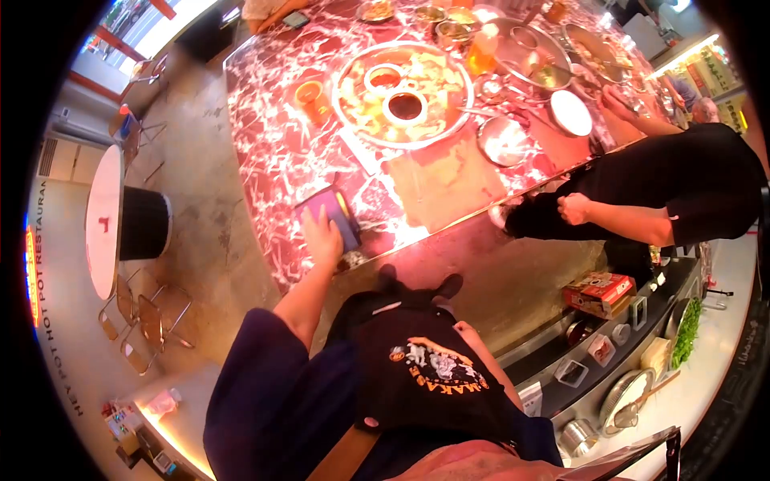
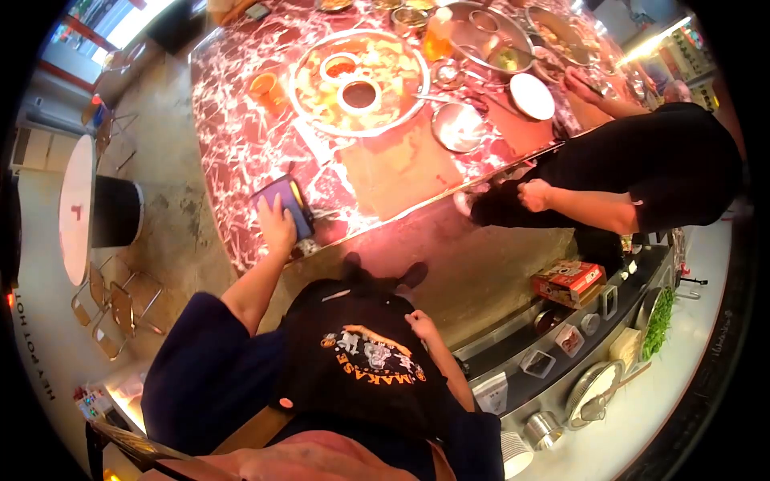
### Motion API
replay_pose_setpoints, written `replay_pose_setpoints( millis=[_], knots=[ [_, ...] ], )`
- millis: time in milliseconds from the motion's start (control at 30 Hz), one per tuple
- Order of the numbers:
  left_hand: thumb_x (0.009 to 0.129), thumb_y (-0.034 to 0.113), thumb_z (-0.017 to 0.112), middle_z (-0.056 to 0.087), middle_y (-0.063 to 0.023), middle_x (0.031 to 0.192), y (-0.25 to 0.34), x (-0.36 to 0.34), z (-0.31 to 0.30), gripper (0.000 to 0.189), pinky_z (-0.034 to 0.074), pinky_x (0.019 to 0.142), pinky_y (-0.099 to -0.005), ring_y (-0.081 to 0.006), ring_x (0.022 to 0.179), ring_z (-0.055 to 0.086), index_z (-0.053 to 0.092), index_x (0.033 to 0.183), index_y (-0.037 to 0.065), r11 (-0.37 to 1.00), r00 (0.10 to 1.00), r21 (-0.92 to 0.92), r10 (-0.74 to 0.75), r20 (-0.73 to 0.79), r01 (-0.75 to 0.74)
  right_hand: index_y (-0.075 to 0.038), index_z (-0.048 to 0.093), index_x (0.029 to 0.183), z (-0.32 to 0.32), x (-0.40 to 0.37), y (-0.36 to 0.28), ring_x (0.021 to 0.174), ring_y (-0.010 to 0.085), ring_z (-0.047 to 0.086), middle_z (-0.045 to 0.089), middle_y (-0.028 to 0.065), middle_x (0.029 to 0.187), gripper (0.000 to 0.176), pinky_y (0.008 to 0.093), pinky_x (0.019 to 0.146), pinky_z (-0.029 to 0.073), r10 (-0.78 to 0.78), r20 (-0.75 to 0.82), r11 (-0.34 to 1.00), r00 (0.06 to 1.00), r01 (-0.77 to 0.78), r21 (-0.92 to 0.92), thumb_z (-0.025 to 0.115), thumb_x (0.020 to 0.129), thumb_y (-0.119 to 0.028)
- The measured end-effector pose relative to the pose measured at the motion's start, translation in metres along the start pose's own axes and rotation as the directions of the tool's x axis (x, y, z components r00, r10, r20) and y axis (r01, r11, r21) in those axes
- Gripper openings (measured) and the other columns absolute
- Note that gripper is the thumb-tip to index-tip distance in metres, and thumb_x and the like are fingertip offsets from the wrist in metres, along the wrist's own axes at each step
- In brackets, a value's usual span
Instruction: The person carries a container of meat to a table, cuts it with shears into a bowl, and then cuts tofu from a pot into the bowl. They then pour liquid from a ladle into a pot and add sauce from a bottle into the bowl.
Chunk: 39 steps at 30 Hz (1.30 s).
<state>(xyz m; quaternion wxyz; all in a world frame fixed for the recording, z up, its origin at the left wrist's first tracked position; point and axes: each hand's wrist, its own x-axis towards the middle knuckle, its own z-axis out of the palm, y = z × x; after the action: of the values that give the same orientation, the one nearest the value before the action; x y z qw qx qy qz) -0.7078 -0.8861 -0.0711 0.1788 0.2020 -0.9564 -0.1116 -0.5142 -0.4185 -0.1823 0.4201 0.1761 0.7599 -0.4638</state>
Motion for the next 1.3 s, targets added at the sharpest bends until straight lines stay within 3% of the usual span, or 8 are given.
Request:
replay_pose_setpoints(
  millis=[67,133,300,400,733,1200,1267,1300],
  knots=[
    [0.088,0.023,0.054,0.048,-0.0305,0.132,0.004,-0.005,0.009,0.042,0.033,0.105,-0.0560,-0.0490,0.122,0.044,0.056,0.126,0.005,0.997,0.984,-0.031,0.068,-0.164,-0.075,-0.005,0.068,0.085,-0.033,-0.001,-0.043,0.065,0.0195,0.059,0.067,0.0099,0.078,0.029,0.0368,0.062,0.049,0.027,0.181,0.906,0.983,0.053,-0.419,0.066,0.086,-0.034],
    [0.088,0.026,0.053,0.054,-0.0277,0.122,0.010,-0.022,0.029,0.041,0.035,0.101,-0.0585,-0.0487,0.118,0.047,0.057,0.124,0.006,0.993,0.945,0.008,0.112,-0.309,-0.115,-0.007,0.068,0.090,-0.046,0.010,-0.026,0.081,0.0158,0.060,0.067,0.0045,0.084,0.019,0.0334,0.076,0.049,0.064,0.105,0.984,0.992,-0.046,-0.172,0.070,0.083,-0.025],
    [0.092,0.033,0.048,0.027,-0.0209,0.153,0.052,-0.027,0.013,0.053,0.022,0.111,-0.0551,-0.0407,0.139,0.026,0.043,0.142,0.016,0.938,0.970,0.267,-0.239,0.044,0.219,-0.011,0.069,0.104,-0.105,0.032,-0.035,0.094,0.0241,0.063,0.068,0.0121,0.101,0.035,0.0389,0.084,0.049,-0.024,0.214,0.871,0.977,0.125,-0.474,0.065,0.086,-0.040],
    [0.093,0.033,0.046,0.023,-0.0162,0.155,0.051,-0.038,0.009,0.056,0.021,0.112,-0.0552,-0.0371,0.142,0.022,0.037,0.146,0.018,0.928,0.962,0.302,-0.258,0.093,0.220,-0.011,0.066,0.110,-0.133,0.026,-0.054,0.079,0.0224,0.065,0.068,0.0103,0.092,0.039,0.0385,0.070,0.052,0.231,0.262,0.875,0.937,-0.082,-0.477,0.063,0.087,-0.042],
    [0.091,0.033,0.048,0.023,-0.0127,0.156,0.055,-0.028,-0.020,0.058,0.019,0.113,-0.0548,-0.0388,0.142,0.020,0.037,0.145,0.014,0.971,0.981,0.226,-0.117,0.153,0.080,-0.010,0.065,0.110,-0.155,0.031,-0.049,0.074,0.0147,0.059,0.068,0.0054,0.089,0.035,0.0312,0.067,0.050,0.005,0.197,0.918,0.980,0.074,-0.389,0.067,0.088,-0.037],
    [0.092,0.041,0.046,0.024,-0.0177,0.154,0.015,-0.004,-0.030,0.060,0.018,0.114,-0.0563,-0.0408,0.142,0.020,0.038,0.145,0.015,0.998,0.922,0.023,0.046,0.385,-0.060,-0.011,0.066,0.104,-0.118,-0.082,0.116,0.070,0.0168,0.061,0.067,0.0054,0.093,0.027,0.0329,0.057,0.051,0.228,0.072,0.950,0.971,-0.205,-0.236,0.060,0.091,-0.033],
    [0.089,0.033,0.054,0.040,-0.0210,0.145,0.014,-0.019,-0.034,0.050,0.026,0.112,-0.0505,-0.0425,0.134,0.033,0.054,0.131,0.006,0.982,0.979,-0.029,0.186,0.087,-0.184,-0.006,0.067,0.105,-0.115,-0.079,0.199,0.085,0.0307,0.064,0.068,0.0165,0.101,0.028,0.0418,0.078,0.052,-0.258,0.225,0.626,0.939,0.340,-0.702,0.053,0.087,-0.022],
    [0.087,0.030,0.058,0.044,-0.0232,0.140,0.017,-0.030,-0.037,0.047,0.028,0.111,-0.0496,-0.0430,0.132,0.036,0.057,0.127,0.005,0.967,0.968,-0.053,0.247,-0.053,-0.250,-0.005,0.067,0.105,-0.111,-0.101,0.200,0.087,0.0307,0.065,0.068,0.0175,0.101,0.029,0.0418,0.079,0.052,-0.180,0.253,0.597,0.950,0.310,-0.740,0.054,0.087,-0.023]
  ],
)
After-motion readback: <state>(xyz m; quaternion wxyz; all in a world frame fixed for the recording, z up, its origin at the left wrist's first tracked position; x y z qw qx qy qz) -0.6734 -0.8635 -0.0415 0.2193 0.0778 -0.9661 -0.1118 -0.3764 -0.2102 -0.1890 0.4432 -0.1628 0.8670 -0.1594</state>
